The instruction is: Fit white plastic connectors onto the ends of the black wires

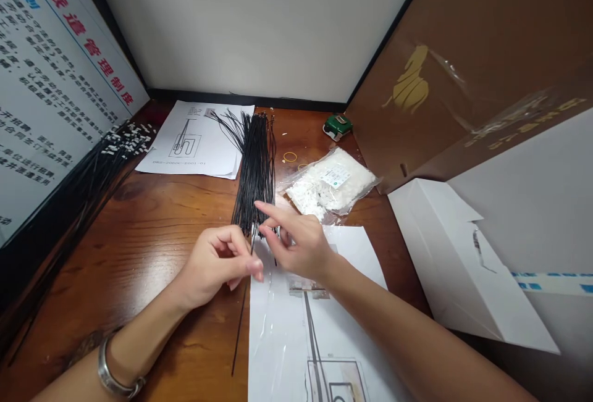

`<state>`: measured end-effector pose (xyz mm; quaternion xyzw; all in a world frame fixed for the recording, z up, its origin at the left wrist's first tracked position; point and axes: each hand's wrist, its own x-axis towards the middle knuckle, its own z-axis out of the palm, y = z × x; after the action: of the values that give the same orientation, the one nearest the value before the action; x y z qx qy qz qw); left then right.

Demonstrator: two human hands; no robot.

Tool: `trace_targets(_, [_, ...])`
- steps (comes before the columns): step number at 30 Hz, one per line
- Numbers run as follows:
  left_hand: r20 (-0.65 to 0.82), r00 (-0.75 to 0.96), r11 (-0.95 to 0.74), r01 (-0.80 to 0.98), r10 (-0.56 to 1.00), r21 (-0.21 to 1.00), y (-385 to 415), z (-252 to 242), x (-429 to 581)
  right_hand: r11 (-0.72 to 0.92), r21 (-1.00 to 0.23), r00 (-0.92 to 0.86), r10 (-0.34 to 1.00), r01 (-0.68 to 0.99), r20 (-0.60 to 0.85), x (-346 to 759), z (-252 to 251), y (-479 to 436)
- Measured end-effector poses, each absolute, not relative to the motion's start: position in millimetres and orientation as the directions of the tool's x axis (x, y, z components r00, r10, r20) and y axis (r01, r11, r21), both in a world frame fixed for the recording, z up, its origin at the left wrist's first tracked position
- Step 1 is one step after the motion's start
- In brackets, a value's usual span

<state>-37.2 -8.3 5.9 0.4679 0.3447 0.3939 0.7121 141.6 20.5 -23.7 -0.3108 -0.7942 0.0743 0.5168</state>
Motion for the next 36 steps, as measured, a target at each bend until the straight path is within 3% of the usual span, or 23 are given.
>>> trace_targets(5, [-0.216,0.703,0.427,-0.137,0.677,0.894,-11.1,7.5,-37.5,0.822,-0.427,-0.278,0.541,0.378,0.794,138.6,-23.2,19.9])
trace_targets(12, [-0.168,0.708,0.454,-0.236,0.686,0.859,-9.3,6.1,-37.7,0.832,-0.334,-0.216,0.461,0.443,0.861,141.1,-19.3,19.5])
trace_targets(17, [-0.273,0.707,0.438,-0.058,0.653,0.897,-8.8,11.5,-33.3,0.88,-0.247,-0.266,0.372,0.405,0.89,140.0,-22.6,19.2])
trace_targets(23, [-0.297,0.737,0.4,0.039,0.607,0.915,-10.2,15.0,-35.6,0.811,-0.342,-0.154,0.459,0.475,0.875,140.7,-21.1,21.4])
trace_targets(27, [-0.253,0.72,0.397,-0.034,0.646,0.917,-9.1,13.3,-34.7,0.764,-0.382,-0.066,0.481,0.521,0.874,142.2,-17.5,22.5])
trace_targets(36, [-0.21,0.633,0.418,-0.198,0.745,0.887,-8.4,5.7,-30.8,0.856,-0.252,-0.18,0.364,0.451,0.914,140.8,-18.4,19.2])
